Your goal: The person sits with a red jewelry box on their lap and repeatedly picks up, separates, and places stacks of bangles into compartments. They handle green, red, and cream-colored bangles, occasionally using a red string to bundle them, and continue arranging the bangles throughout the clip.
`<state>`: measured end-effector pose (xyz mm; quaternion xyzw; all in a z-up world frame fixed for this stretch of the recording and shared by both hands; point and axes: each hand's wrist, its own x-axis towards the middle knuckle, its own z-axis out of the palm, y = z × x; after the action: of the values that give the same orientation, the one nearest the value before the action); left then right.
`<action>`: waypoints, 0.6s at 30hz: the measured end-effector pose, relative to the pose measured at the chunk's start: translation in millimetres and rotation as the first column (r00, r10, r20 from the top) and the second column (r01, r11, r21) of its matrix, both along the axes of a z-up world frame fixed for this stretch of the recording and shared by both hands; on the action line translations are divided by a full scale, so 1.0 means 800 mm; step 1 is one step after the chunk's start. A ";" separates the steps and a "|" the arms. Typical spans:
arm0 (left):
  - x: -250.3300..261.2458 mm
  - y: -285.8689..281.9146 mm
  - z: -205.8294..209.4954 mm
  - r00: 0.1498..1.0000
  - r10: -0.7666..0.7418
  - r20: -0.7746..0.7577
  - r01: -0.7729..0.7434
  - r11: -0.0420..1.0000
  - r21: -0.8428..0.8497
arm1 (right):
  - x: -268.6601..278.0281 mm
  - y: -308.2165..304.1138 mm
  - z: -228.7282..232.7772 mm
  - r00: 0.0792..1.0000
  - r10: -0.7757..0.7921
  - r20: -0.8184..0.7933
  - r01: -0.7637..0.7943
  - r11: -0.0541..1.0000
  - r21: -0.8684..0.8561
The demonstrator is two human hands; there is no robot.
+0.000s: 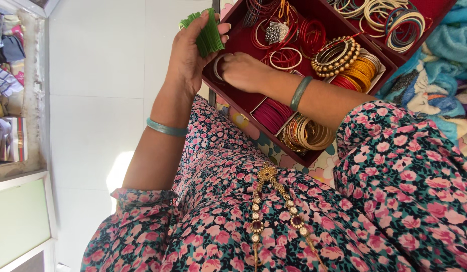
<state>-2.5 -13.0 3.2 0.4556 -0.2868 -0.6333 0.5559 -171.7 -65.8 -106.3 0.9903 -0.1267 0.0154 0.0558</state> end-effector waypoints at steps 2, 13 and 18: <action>-0.001 0.000 0.001 1.000 -0.001 0.003 0.001 1.000 0.004 | -0.006 0.001 0.007 0.998 0.054 -0.035 -0.056 0.997 -0.049; -0.012 -0.003 0.005 1.000 0.009 -0.008 -0.009 0.999 -0.030 | -0.117 -0.057 0.053 0.808 -0.566 0.164 0.229 0.558 0.797; -0.029 -0.008 0.003 1.000 -0.016 0.022 0.016 1.000 -0.006 | -0.292 -0.110 0.072 0.658 -0.627 0.417 0.209 0.684 0.699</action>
<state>-25.4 -19.2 5.6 0.4585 -0.2984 -0.6320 0.5490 -405.3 -154.0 -49.1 0.8279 -0.3737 0.2900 -0.3014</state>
